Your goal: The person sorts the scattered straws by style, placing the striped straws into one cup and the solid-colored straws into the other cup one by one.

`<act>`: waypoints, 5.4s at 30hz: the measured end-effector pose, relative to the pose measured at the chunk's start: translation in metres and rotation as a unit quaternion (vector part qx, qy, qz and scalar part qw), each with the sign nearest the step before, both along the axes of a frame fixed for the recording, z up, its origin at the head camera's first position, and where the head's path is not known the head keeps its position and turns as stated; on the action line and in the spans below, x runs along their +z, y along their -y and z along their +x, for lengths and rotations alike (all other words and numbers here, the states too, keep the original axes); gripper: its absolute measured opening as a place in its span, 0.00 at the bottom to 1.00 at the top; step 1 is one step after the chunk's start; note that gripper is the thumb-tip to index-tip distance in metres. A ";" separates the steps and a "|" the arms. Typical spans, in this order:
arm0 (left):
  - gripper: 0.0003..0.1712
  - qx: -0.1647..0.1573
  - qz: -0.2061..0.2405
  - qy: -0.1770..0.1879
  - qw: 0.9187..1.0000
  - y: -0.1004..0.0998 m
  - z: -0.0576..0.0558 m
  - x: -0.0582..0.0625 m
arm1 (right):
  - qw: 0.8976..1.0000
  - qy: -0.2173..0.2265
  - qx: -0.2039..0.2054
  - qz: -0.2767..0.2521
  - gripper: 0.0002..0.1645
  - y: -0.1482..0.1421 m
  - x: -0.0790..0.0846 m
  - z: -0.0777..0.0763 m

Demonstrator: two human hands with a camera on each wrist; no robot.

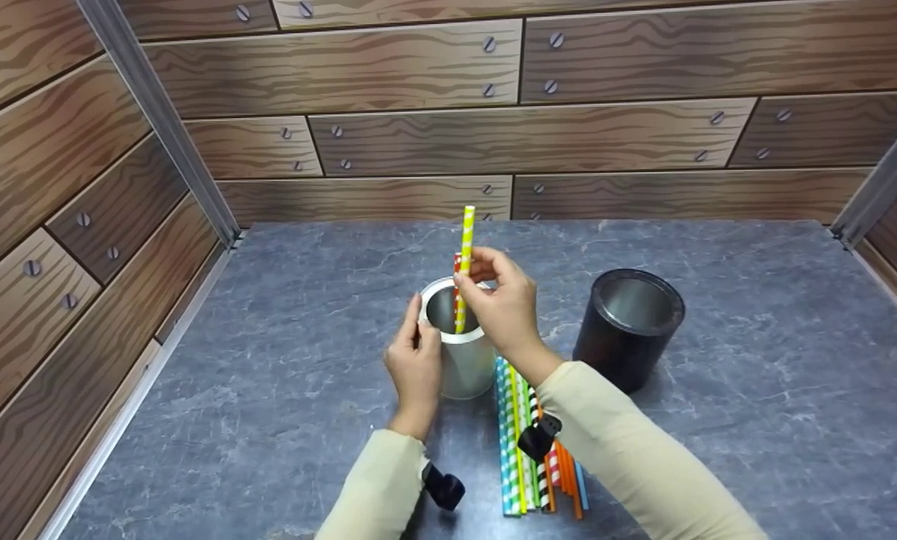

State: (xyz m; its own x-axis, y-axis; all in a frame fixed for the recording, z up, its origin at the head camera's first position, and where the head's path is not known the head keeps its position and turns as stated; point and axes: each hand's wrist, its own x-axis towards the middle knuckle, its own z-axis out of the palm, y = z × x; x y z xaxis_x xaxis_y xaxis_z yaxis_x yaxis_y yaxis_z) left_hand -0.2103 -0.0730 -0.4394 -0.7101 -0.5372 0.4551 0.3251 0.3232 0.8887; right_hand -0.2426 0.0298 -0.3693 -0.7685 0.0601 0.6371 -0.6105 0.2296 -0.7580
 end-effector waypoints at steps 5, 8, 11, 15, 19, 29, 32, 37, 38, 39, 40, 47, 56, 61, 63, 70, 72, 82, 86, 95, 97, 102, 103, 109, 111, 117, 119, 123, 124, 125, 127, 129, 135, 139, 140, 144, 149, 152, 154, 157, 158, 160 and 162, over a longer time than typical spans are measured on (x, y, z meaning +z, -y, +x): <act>0.24 -0.001 0.000 -0.003 1.000 0.000 0.000 0.001 | 1.000 0.012 -0.010 0.017 0.15 0.000 -0.004 -0.001; 0.23 -0.003 0.003 -0.003 1.000 0.000 0.000 0.000 | 0.999 0.034 -0.012 0.015 0.15 -0.001 -0.005 -0.001; 0.23 -0.006 0.008 -0.004 1.000 0.000 0.000 -0.001 | 0.998 0.052 -0.013 0.012 0.16 -0.001 -0.007 0.000; 0.23 -0.007 0.008 -0.005 1.000 0.000 0.000 0.000 | 0.998 0.063 -0.024 0.019 0.16 -0.004 -0.008 0.000; 0.22 -0.003 0.006 -0.004 1.000 -0.001 0.000 0.000 | 0.997 0.071 -0.030 0.017 0.16 -0.009 -0.007 0.001; 0.23 -0.005 0.005 0.002 1.000 0.000 0.000 -0.001 | 0.994 0.088 -0.059 0.006 0.16 -0.031 -0.002 0.004; 0.23 -0.007 0.003 0.005 1.000 0.000 0.000 -0.001 | 0.991 0.117 -0.064 0.004 0.16 -0.039 -0.003 0.007; 0.23 -0.015 0.005 0.007 1.000 0.000 0.001 -0.001 | 0.987 0.151 -0.058 0.005 0.17 -0.050 -0.006 0.014; 0.23 -0.016 0.007 0.006 1.000 0.000 0.001 -0.001 | 0.986 0.155 -0.056 0.006 0.17 -0.052 -0.007 0.015; 0.23 -0.017 0.008 0.006 1.000 0.000 0.001 0.000 | 0.986 0.158 -0.056 0.009 0.17 -0.054 -0.008 0.016; 0.23 -0.018 0.008 0.007 1.000 0.000 0.001 0.000 | 0.985 0.161 -0.056 0.012 0.17 -0.056 -0.009 0.018; 0.23 -0.015 0.010 0.013 1.000 0.000 0.001 0.000 | 0.980 0.187 -0.056 0.045 0.16 -0.068 -0.018 0.027; 0.23 -0.015 0.011 0.015 1.000 0.000 0.001 0.001 | 0.961 0.243 -0.042 0.124 0.17 -0.082 -0.035 0.038; 0.24 -0.016 0.011 0.018 1.000 0.000 0.001 0.001 | 0.946 0.286 -0.019 0.154 0.20 -0.089 -0.046 0.043; 0.24 -0.015 0.009 0.017 1.000 0.001 0.001 0.000 | 0.942 0.296 -0.015 0.159 0.21 -0.092 -0.051 0.044; 0.24 -0.019 0.003 0.016 1.000 0.002 0.001 -0.001 | 0.924 0.331 -0.018 0.192 0.19 -0.099 -0.068 0.047; 0.24 -0.018 0.002 0.014 1.000 0.002 0.001 -0.001 | 0.918 0.341 -0.019 0.204 0.19 -0.101 -0.072 0.047; 0.24 -0.014 -0.002 0.009 1.000 0.001 0.001 0.000 | 0.900 0.358 -0.029 0.248 0.21 -0.106 -0.083 0.044; 0.24 -0.015 -0.003 0.014 1.000 0.001 0.002 0.000 | 0.895 0.344 -0.037 0.280 0.20 -0.104 -0.084 0.041; 0.24 -0.018 -0.001 0.012 1.000 0.002 0.002 0.001 | 0.886 0.293 -0.052 0.355 0.09 -0.095 -0.087 0.034; 0.24 -0.017 0.001 0.010 1.000 0.001 0.002 0.000 | 0.886 0.288 -0.058 0.358 0.06 -0.094 -0.088 0.034; 0.24 -0.014 0.000 0.007 1.000 0.001 0.002 0.000 | 0.886 0.300 -0.060 0.349 0.04 -0.094 -0.089 0.031; 0.24 -0.014 -0.001 0.007 1.000 0.001 0.002 0.000 | 0.886 0.305 -0.059 0.346 0.04 -0.094 -0.089 0.031; 0.24 -0.017 -0.001 0.009 1.000 0.001 0.001 0.001 | 0.889 0.316 -0.049 0.327 0.07 -0.096 -0.090 0.030; 0.24 -0.015 -0.001 0.008 1.000 0.001 0.001 0.001 | 0.890 0.318 -0.045 0.323 0.07 -0.097 -0.091 0.029; 0.24 -0.013 0.000 0.011 1.000 0.001 0.002 -0.001 | 0.890 0.339 -0.043 0.301 0.08 -0.099 -0.093 0.030; 0.24 -0.014 0.002 0.012 1.000 0.001 0.002 -0.001 | 0.890 0.349 -0.043 0.290 0.09 -0.099 -0.094 0.029; 0.23 -0.016 0.006 0.011 1.000 0.001 0.001 -0.001 | 0.889 0.370 -0.042 0.266 0.12 -0.099 -0.091 0.028; 0.23 -0.016 0.006 0.010 1.000 0.001 0.001 -0.001 | 0.889 0.373 -0.041 0.261 0.12 -0.099 -0.090 0.028; 0.23 -0.017 0.005 0.009 1.000 0.001 0.001 -0.001 | 0.890 0.375 -0.040 0.256 0.13 -0.099 -0.088 0.028; 0.23 -0.017 0.005 0.009 1.000 0.001 0.001 -0.001 | 0.892 0.374 -0.041 0.249 0.14 -0.098 -0.085 0.028; 0.23 -0.018 0.005 0.012 1.000 0.001 0.001 -0.001 | 0.895 0.372 -0.039 0.242 0.15 -0.097 -0.082 0.028; 0.24 -0.018 0.006 0.020 1.000 0.002 0.001 -0.002 | 0.903 0.381 -0.028 0.198 0.16 -0.096 -0.074 0.027; 0.24 -0.018 0.003 0.018 1.000 0.002 0.002 -0.001 | 0.905 0.393 -0.013 0.163 0.17 -0.095 -0.067 0.028; 0.24 -0.019 0.003 0.019 1.000 0.002 0.002 -0.001 | 0.905 0.397 -0.009 0.156 0.18 -0.095 -0.065 0.028; 0.24 -0.019 0.005 0.021 1.000 0.002 0.002 0.000 | 0.907 0.388 -0.010 0.166 0.18 -0.094 -0.058 0.028; 0.24 -0.017 0.007 0.019 1.000 0.001 0.002 0.000 | 0.913 0.364 -0.019 0.182 0.18 -0.092 -0.048 0.026; 0.24 -0.014 -0.002 0.016 1.000 0.001 0.002 0.000 | 0.919 0.356 -0.013 0.167 0.18 -0.091 -0.040 0.025; 0.24 -0.008 -0.009 0.009 1.000 0.001 0.001 -0.001 | 0.923 0.353 -0.009 0.153 0.19 -0.090 -0.034 0.024; 0.24 -0.001 -0.014 0.002 1.000 0.001 0.000 -0.002 | 0.928 0.346 0.000 0.142 0.21 -0.090 -0.025 0.024; 0.24 -0.001 -0.014 0.001 1.000 0.001 0.000 -0.002 | 0.929 0.341 0.002 0.141 0.22 -0.090 -0.022 0.023; 0.24 0.000 -0.013 0.000 1.000 0.001 0.000 -0.001 | 0.933 0.335 0.007 0.133 0.23 -0.090 -0.015 0.023; 0.24 -0.001 -0.010 0.000 1.000 0.001 0.000 -0.001 | 0.936 0.332 0.014 0.119 0.23 -0.091 -0.007 0.021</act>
